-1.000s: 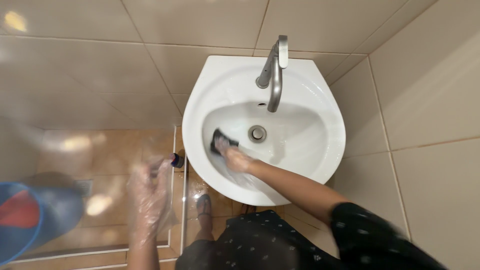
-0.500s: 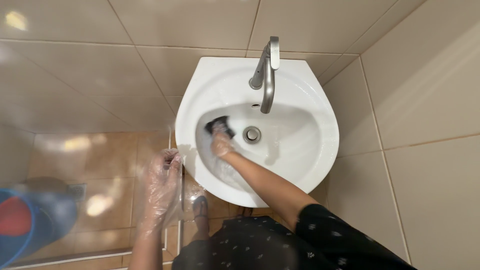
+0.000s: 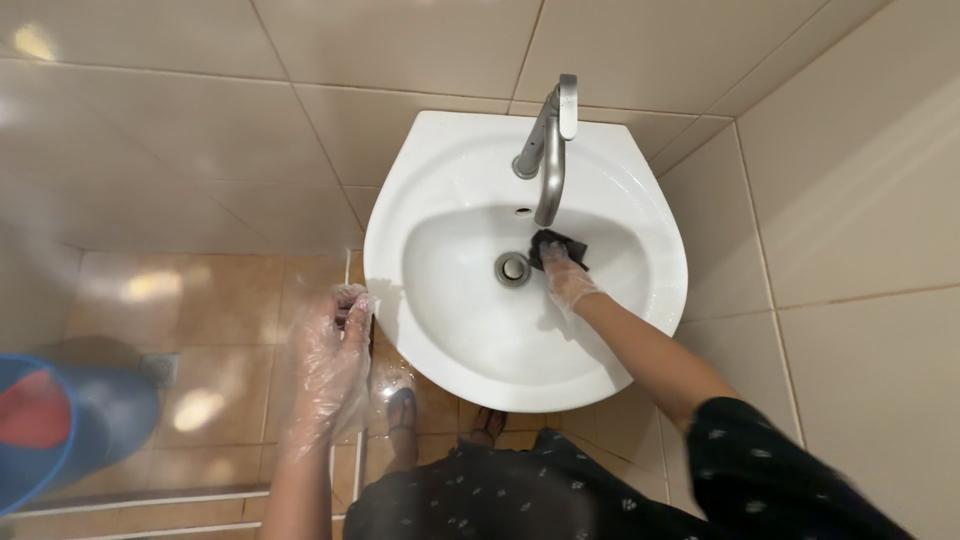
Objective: The person walks into the bathroom, puts on plastic gloves, and cleans a white pedestal sink. They apply a blue cleaning liquid to the sink basin and scrub it with a dark sponge, then rinse the sponge under running water.
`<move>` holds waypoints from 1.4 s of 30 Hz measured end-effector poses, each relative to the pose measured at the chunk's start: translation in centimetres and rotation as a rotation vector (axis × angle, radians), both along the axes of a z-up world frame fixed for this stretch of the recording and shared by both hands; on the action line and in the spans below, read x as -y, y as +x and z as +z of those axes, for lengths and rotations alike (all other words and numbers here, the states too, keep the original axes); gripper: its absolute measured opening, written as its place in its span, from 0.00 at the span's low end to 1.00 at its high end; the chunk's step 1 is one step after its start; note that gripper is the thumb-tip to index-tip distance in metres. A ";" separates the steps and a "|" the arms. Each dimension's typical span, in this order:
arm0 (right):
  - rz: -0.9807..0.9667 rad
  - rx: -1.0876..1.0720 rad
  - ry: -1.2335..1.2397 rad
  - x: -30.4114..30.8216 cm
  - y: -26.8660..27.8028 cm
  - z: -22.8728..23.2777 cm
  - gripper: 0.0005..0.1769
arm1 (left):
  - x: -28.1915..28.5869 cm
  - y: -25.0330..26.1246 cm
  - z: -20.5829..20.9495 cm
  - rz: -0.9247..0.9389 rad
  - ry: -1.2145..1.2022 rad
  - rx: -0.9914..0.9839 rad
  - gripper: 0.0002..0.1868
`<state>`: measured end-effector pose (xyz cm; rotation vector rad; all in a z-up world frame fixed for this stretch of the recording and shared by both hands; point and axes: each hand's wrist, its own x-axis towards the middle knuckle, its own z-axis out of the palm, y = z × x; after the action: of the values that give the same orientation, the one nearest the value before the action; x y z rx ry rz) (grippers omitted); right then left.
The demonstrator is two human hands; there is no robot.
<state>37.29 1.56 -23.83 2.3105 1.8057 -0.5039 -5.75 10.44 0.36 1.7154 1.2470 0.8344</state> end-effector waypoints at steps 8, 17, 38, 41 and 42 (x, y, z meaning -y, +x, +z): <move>0.115 -0.209 -0.144 -0.1 -5.8 -0.7 0.35 | 0.9 -1.4 0.6 0.068 -0.036 -0.074 0.13; 0.134 -0.194 -0.145 0.6 -4.9 2.6 0.45 | 0.5 -1.2 -0.6 0.062 -0.021 -0.028 0.13; 0.341 0.138 0.053 -1.4 -1.4 -6.9 0.34 | 0.3 -0.7 -0.5 0.061 0.043 -0.026 0.11; 0.300 0.087 -0.035 -2.7 -3.3 -7.3 0.31 | 1.0 -0.1 -0.6 0.056 0.035 0.008 0.12; 0.286 0.079 -0.049 -2.0 -2.7 -7.3 0.32 | 1.0 -0.2 -0.4 0.055 0.042 0.030 0.12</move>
<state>34.55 3.53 -31.17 1.9649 2.0147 -0.4013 -5.92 9.47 -0.05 1.7018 1.2698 0.9212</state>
